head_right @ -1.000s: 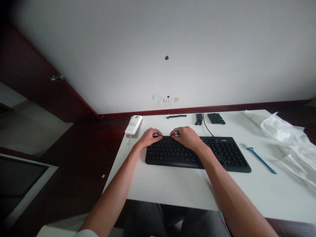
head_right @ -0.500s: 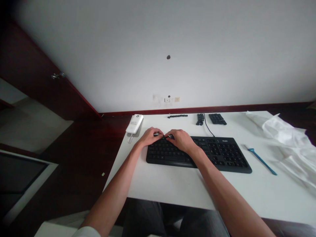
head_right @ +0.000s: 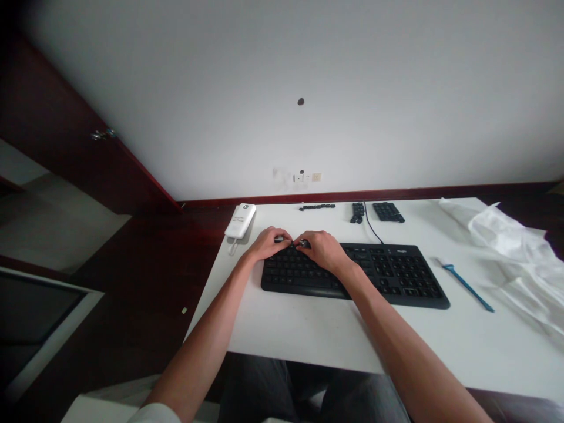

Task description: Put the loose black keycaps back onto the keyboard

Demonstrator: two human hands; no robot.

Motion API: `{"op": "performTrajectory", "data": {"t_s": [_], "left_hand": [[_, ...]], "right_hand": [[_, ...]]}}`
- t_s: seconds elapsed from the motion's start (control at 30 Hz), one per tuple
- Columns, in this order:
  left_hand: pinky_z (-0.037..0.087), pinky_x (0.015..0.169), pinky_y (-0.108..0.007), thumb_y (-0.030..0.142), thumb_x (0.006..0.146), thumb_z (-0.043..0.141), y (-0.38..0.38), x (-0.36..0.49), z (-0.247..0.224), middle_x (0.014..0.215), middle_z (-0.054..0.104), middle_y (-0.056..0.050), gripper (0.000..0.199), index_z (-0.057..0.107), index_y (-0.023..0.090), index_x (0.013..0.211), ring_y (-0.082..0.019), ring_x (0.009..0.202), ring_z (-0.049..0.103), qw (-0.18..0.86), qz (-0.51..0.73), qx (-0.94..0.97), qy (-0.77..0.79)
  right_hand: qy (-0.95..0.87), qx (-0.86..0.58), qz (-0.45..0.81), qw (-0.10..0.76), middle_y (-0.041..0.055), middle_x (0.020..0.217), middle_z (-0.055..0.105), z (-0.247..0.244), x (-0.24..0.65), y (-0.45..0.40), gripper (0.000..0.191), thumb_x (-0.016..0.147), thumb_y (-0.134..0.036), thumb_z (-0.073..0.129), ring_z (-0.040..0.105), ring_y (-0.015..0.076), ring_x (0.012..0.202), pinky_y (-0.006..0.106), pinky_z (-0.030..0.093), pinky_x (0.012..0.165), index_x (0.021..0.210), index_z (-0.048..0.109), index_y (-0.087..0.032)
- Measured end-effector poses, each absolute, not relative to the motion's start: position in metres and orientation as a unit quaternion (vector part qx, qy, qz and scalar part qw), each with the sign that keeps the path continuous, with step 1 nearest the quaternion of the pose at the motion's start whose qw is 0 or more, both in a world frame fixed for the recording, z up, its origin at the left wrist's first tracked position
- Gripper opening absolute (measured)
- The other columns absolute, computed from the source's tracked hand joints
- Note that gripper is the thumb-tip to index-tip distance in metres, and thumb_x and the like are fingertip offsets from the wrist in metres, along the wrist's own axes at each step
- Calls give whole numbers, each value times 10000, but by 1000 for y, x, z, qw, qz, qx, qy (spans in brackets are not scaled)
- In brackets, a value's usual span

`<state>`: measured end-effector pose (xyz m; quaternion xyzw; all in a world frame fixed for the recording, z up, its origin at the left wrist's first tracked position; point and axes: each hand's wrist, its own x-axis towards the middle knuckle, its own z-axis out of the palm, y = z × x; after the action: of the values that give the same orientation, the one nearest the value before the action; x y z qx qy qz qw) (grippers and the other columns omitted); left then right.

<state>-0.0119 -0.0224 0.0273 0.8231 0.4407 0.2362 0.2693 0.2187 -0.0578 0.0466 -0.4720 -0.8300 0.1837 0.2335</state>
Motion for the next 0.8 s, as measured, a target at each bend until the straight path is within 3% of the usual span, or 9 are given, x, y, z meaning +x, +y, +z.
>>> {"op": "performTrajectory", "data": {"t_s": [0.8], "left_hand": [[490, 1029, -352, 317, 933, 655, -21, -12, 25, 996, 801, -15, 173, 808, 244, 963, -216, 984, 708, 261, 247, 830, 426]], "right_hand": [[-827, -478, 188, 228, 13, 1037, 817, 43, 218, -57, 154, 928, -222, 684, 763, 250, 948, 356, 549, 886, 1016, 793, -284]]}}
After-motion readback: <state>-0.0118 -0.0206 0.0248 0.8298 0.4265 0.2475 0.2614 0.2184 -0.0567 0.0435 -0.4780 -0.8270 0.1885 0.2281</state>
